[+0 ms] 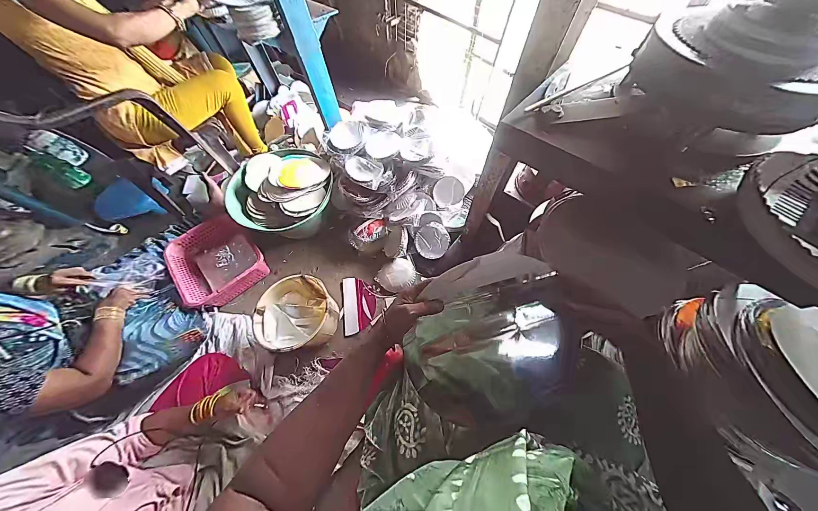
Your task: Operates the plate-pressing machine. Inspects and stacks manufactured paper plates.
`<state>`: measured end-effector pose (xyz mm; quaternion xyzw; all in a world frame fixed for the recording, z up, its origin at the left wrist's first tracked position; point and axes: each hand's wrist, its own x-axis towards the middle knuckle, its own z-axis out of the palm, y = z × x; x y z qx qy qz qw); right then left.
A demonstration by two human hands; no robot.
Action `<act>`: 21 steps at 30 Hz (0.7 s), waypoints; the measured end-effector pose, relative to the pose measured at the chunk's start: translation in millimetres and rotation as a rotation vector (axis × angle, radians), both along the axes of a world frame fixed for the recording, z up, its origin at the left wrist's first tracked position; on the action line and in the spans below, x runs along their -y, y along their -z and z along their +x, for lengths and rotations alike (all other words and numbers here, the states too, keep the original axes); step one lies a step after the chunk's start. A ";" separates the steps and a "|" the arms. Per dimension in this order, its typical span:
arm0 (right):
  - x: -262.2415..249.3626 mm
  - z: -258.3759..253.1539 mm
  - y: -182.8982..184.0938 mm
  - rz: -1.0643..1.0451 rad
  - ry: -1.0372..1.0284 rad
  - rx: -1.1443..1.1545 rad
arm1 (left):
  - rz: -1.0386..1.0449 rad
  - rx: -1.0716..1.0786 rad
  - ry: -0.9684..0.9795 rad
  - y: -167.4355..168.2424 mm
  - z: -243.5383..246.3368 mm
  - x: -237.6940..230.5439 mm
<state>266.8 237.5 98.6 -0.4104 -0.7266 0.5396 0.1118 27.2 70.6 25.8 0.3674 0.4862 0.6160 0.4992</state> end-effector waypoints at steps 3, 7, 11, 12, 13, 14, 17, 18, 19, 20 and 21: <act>5.9 27.5 22.5 0.223 -0.069 -0.072 | 0.100 -0.169 0.082 7.0 -3.0 -4.0; -6.1 15.0 -16.9 0.464 -0.353 0.139 | 0.235 -0.380 0.129 16.3 -1.4 -8.6; 20.9 -32.5 -43.4 0.530 -0.526 0.301 | 0.246 -0.394 0.037 15.2 3.9 -6.7; 29.7 -42.2 -45.6 0.549 -0.550 0.325 | 0.209 -0.393 -0.044 13.0 5.5 -3.6; 37.4 -50.1 -47.3 0.557 -0.560 0.341 | 0.144 -0.361 -0.124 7.5 7.2 -1.7; 43.4 -55.8 -48.2 0.562 -0.560 0.354 | 0.104 -0.328 -0.175 3.3 6.9 -2.0; 49.6 -61.3 -45.2 0.570 -0.547 0.402 | 0.257 -0.300 -0.162 13.9 -2.6 -4.8; 49.3 -61.3 -43.8 0.575 -0.550 0.414 | 0.308 -0.285 -0.143 18.3 -4.8 -6.1; 48.9 -60.7 -42.0 0.585 -0.559 0.417 | 0.320 -0.263 -0.134 20.1 -4.1 -7.1; 49.0 -59.7 -39.9 0.593 -0.568 0.418 | 0.310 -0.233 -0.126 20.6 -2.2 -7.6; 49.5 -58.5 -38.5 0.596 -0.574 0.414 | 0.309 -0.201 -0.107 20.4 -1.4 -7.8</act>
